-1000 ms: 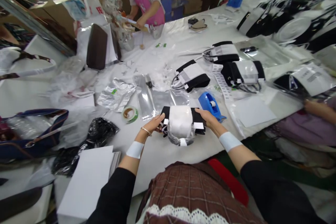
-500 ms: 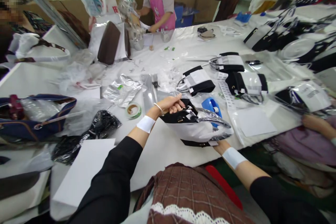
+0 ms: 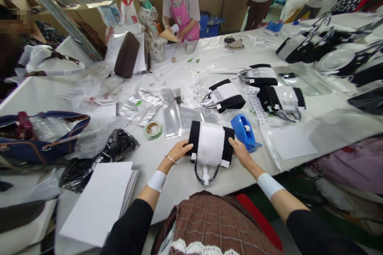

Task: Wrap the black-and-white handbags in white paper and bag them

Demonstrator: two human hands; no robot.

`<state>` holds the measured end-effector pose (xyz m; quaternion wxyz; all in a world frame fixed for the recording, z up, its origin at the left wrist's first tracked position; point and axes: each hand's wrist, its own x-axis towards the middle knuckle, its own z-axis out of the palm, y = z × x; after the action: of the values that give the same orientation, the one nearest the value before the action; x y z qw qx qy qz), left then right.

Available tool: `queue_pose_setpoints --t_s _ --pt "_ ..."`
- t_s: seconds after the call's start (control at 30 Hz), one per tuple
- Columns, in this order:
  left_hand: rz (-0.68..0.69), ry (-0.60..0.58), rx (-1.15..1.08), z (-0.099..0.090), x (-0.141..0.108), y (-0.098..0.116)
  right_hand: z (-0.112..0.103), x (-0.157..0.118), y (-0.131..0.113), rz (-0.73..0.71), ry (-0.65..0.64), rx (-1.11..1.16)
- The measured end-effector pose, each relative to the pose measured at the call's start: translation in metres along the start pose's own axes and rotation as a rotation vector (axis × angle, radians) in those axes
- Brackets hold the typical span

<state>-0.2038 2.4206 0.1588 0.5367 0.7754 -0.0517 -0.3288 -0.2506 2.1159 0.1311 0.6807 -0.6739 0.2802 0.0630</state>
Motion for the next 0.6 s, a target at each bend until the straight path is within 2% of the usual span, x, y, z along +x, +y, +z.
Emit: queue_pose_setpoints --t_s 0.07,0.13,0.23,0.37,0.4,0.47,0.53,0.6 --pt "-0.062 0.07 -0.005 0.013 -0.008 -0.023 0.002 0.0 0.008 -0.013 -0.026 -0.099" --pt "-0.102 0.104 0.001 0.025 -0.013 -0.037 0.006 0.003 0.015 -0.034 -0.04 -0.187" --pt "-0.132 0.134 0.013 0.035 -0.014 -0.045 0.01 0.012 0.02 -0.067 -0.046 -0.284" --pt "-0.131 0.198 0.075 0.035 -0.013 -0.047 0.006 0.021 0.021 -0.074 -0.061 -0.35" --pt "-0.126 0.237 0.1 0.033 -0.015 -0.044 0.003 0.021 0.021 -0.071 -0.056 -0.353" --pt "-0.053 0.395 0.146 0.026 -0.023 -0.031 -0.002 0.021 0.023 -0.064 -0.034 -0.346" --pt "0.143 0.633 0.172 0.012 -0.038 -0.003 -0.007 0.019 0.024 -0.054 -0.007 -0.323" --pt "0.404 0.844 0.182 -0.006 -0.053 0.035 -0.009 0.017 0.025 -0.043 0.003 -0.29"
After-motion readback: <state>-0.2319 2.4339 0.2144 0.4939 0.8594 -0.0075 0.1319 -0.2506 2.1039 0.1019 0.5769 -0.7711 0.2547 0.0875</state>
